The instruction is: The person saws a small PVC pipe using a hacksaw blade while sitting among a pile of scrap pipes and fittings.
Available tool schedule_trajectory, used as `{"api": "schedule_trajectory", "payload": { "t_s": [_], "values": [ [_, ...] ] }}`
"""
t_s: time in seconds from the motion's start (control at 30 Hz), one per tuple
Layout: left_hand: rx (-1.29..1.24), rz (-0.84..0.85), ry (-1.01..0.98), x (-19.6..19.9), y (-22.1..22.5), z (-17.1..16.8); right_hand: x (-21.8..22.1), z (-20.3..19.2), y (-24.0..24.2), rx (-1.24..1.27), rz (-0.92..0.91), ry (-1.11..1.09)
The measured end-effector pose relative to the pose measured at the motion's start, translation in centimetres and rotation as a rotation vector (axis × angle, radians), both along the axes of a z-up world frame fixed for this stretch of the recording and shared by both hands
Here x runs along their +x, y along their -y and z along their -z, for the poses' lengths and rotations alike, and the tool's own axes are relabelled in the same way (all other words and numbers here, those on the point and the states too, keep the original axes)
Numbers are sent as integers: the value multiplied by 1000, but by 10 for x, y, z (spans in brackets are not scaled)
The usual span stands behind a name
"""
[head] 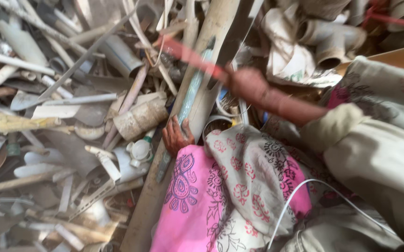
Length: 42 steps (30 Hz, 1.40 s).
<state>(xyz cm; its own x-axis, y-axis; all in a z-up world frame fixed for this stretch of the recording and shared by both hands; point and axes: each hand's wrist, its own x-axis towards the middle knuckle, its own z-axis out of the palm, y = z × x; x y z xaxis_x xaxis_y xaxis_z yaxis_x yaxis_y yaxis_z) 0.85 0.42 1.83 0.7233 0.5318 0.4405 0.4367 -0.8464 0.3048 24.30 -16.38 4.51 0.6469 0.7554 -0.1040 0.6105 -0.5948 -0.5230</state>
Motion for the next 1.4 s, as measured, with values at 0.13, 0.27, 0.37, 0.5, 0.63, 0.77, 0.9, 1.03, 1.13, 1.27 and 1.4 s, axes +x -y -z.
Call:
{"api": "schedule_trajectory", "payload": {
  "t_s": [0.13,0.27,0.37,0.5,0.63,0.77,0.9,1.03,1.13,1.27,1.4],
  "values": [
    [7,3,-20,1,-6,-3,-27,-6,0,-16,-273,79],
    [-14,8,-40,-6,-3,6,-8,-6,-8,-72,-40,-7],
    [-8,2,-29,-3,-4,5,-23,-7,-15,4,15,-68],
    [-10,3,-30,-3,1,7,-53,-7,-2,-38,-292,-13],
    [-13,-3,-40,-6,-3,6,-35,-5,-7,-29,-218,31],
    [-15,-1,-35,-4,-7,5,-13,2,-8,35,52,148],
    [7,-1,-46,-3,-12,7,-51,6,-5,25,-155,361],
    [15,34,-59,-8,-14,12,-26,-5,-9,-100,-136,84],
    [13,41,-66,-9,-13,16,-10,-4,-18,-103,18,10],
    [13,47,-55,0,-9,16,-56,-4,-5,-53,-230,-23],
    [21,26,-62,-9,-10,15,-50,8,-1,85,-233,295]
  ]
}}
